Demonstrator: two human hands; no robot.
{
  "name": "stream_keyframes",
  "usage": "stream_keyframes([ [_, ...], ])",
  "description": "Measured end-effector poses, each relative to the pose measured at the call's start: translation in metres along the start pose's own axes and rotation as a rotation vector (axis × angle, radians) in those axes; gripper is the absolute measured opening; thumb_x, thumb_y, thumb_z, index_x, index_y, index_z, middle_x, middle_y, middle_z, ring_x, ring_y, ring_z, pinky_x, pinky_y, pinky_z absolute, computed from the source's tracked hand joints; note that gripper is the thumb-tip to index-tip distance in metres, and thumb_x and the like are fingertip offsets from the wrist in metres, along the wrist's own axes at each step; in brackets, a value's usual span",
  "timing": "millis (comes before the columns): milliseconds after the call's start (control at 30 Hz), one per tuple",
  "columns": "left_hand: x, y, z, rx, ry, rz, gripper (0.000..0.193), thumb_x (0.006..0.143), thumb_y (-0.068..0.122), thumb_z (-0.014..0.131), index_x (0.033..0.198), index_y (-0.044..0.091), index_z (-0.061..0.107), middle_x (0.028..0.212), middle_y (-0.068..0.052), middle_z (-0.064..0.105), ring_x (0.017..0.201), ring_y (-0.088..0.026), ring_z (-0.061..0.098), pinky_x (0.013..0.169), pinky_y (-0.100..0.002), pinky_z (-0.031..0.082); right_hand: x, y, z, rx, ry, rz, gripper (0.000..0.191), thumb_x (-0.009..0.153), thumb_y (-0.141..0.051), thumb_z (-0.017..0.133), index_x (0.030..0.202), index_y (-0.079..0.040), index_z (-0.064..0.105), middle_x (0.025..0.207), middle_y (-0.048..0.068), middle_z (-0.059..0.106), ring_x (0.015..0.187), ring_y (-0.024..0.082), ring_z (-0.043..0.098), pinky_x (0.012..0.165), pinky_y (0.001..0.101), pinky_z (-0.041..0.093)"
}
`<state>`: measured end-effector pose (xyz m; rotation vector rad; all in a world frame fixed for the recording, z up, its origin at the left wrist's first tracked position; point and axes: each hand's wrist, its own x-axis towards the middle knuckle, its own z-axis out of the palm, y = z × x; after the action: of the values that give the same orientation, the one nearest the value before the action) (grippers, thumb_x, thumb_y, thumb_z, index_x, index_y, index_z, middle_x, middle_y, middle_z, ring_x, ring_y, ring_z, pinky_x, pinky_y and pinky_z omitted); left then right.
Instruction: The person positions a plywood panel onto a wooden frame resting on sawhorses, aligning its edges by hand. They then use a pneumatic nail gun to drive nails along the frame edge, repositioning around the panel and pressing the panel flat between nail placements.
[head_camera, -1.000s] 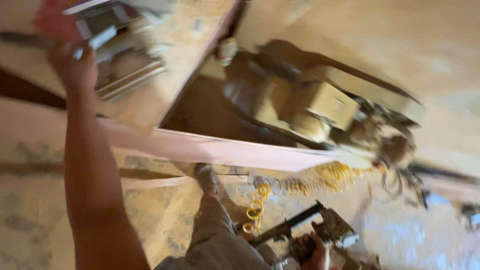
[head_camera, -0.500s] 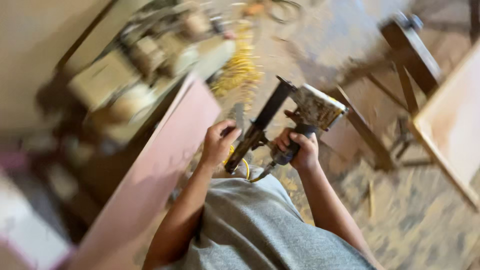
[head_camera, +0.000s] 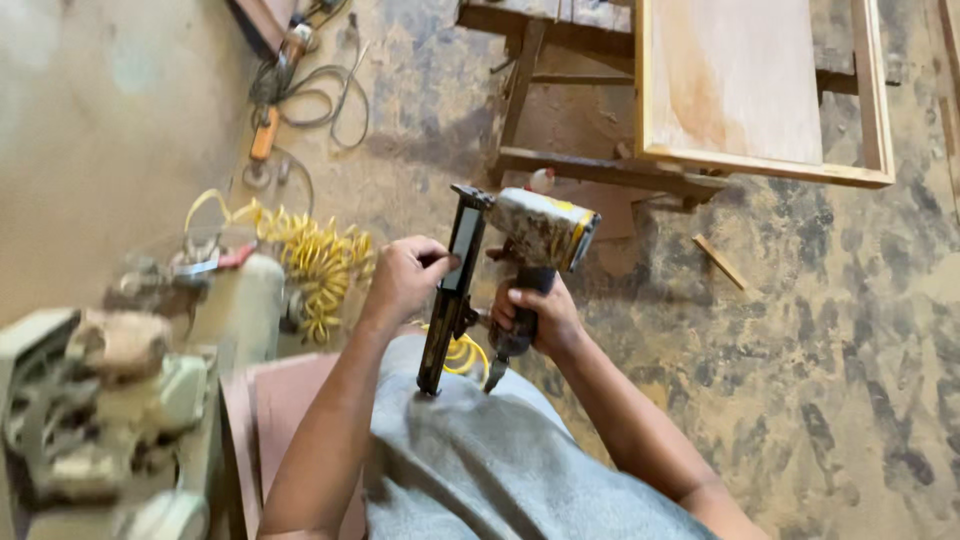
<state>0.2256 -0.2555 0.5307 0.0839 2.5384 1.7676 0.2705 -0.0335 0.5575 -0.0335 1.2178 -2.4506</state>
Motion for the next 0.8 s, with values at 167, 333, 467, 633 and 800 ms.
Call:
stream_keyframes([
  [167, 0.121, -0.009, 0.007, 0.087, -0.057, 0.105, 0.014, 0.079, 0.016, 0.081, 0.084, 0.003, 0.077, 0.079, -0.012, 0.072, 0.071, -0.023, 0.07, 0.068, -0.035, 0.055, 0.094, -0.022, -0.042, -0.036, 0.045, -0.052, 0.066, 0.084, -0.013, 0.074, 0.142, 0.005, 0.049, 0.066, 0.007, 0.052, 0.057, 0.02, 0.054, 0.057, 0.0333, 0.046],
  [333, 0.262, -0.028, -0.02, 0.175, -0.067, 0.399, 0.014, 0.084, 0.014, 0.081, 0.081, 0.003, 0.074, 0.084, -0.014, 0.067, 0.082, -0.031, 0.067, 0.074, -0.04, 0.053, 0.227, -0.041, -0.063, 0.028, 0.127, -0.08, 0.044, 0.092, -0.011, 0.071, 0.125, 0.01, 0.05, 0.072, 0.012, 0.054, 0.065, 0.025, 0.055, 0.062, 0.0382, 0.047],
  [467, 0.378, -0.036, -0.062, 0.155, -0.08, 0.191, 0.026, 0.076, 0.022, 0.087, 0.075, 0.001, 0.072, 0.077, -0.015, 0.064, 0.073, -0.03, 0.065, 0.069, -0.041, 0.052, 0.34, -0.072, -0.055, 0.142, 0.123, -0.025, 0.05, 0.087, -0.013, 0.069, 0.134, -0.004, 0.052, 0.068, 0.008, 0.05, 0.061, 0.021, 0.052, 0.062, 0.036, 0.046],
  [633, 0.49, -0.039, -0.09, -0.118, -0.232, 0.047, 0.027, 0.079, 0.025, 0.081, 0.092, 0.003, 0.074, 0.079, -0.011, 0.074, 0.072, -0.026, 0.073, 0.068, -0.036, 0.058, 0.437, -0.102, -0.042, 0.235, 0.169, -0.035, 0.03, 0.09, -0.013, 0.068, 0.113, -0.007, 0.05, 0.073, 0.008, 0.05, 0.064, 0.022, 0.052, 0.071, 0.0426, 0.051],
  [800, 0.59, -0.054, -0.093, 0.065, -0.038, 0.285, 0.022, 0.084, 0.022, 0.076, 0.093, 0.002, 0.075, 0.084, -0.018, 0.073, 0.077, -0.033, 0.073, 0.071, -0.041, 0.057, 0.553, -0.112, -0.061, 0.202, 0.344, -0.001, 0.022, 0.086, -0.015, 0.064, 0.104, -0.009, 0.053, 0.069, 0.006, 0.051, 0.058, 0.02, 0.053, 0.061, 0.0376, 0.046],
])
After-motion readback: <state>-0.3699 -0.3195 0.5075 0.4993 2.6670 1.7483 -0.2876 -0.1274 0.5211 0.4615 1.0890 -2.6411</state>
